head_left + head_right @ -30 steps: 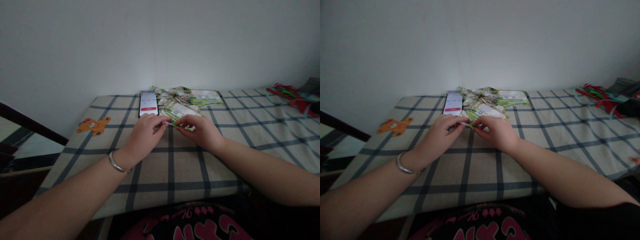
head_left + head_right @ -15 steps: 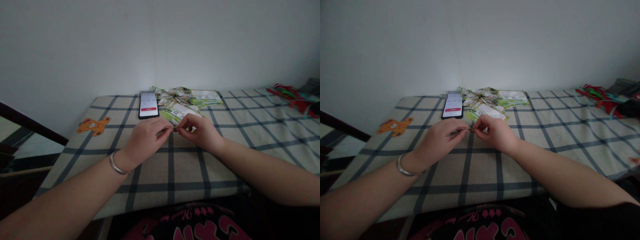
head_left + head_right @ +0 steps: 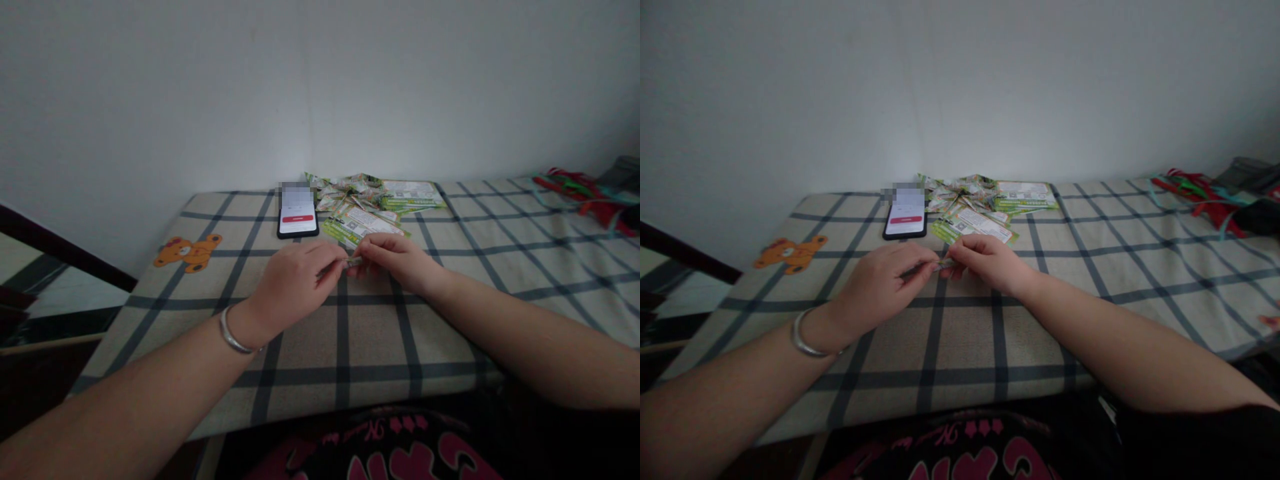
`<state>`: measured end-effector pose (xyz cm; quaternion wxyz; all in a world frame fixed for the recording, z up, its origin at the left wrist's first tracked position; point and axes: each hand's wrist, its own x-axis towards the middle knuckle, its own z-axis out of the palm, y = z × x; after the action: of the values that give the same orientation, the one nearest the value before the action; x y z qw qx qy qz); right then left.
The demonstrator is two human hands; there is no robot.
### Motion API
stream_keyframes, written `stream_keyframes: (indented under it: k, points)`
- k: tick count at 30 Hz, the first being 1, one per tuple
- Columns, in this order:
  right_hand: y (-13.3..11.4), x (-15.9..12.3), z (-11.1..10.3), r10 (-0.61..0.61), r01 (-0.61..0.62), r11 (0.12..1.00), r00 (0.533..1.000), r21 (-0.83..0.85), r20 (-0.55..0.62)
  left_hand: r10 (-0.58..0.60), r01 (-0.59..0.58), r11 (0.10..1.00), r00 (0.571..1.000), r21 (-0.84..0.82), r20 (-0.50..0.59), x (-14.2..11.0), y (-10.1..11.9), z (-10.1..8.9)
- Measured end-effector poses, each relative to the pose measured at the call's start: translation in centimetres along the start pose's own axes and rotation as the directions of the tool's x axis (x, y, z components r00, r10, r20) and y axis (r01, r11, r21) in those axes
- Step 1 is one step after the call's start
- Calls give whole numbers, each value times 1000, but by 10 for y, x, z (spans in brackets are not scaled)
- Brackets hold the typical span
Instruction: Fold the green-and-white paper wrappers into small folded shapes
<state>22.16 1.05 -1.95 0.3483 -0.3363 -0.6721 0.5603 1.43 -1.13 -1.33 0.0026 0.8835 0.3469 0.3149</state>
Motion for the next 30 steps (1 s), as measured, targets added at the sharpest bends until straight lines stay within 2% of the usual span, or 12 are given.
stream_keyframes:
  k: [2, 4, 11, 18, 22, 26, 30]
  points:
    - [2, 2, -2, 75, -78, 993, 997, 88, 31, 56, -56, 993, 998, 103, -5, 0, 1, -2]
    - [3, 3, -2, 97, -104, 984, 994, 145, 60, 85, -81, 985, 996, 154, -19, 0, 2, -3]
    - [4, 3, -2, 43, -64, 975, 994, 212, 101, 34, -32, 998, 999, 48, -33, 2, 3, -2]
    - [6, 4, -3, -4, -5, 995, 996, 102, 86, -100, 99, 991, 995, -94, -13, 2, 3, 3]
    - [6, 4, -1, -29, 27, 999, 997, 36, 71, -125, 124, 985, 992, -123, 0, 2, 5, 5]
    - [6, 2, 3, -80, 79, 995, 997, -65, -10, -144, 144, 980, 990, -134, 16, 3, 6, 7]
    - [7, 1, 8, -127, 107, 969, 989, -224, -74, -154, 150, 981, 988, -126, -23, 3, 8, 8]
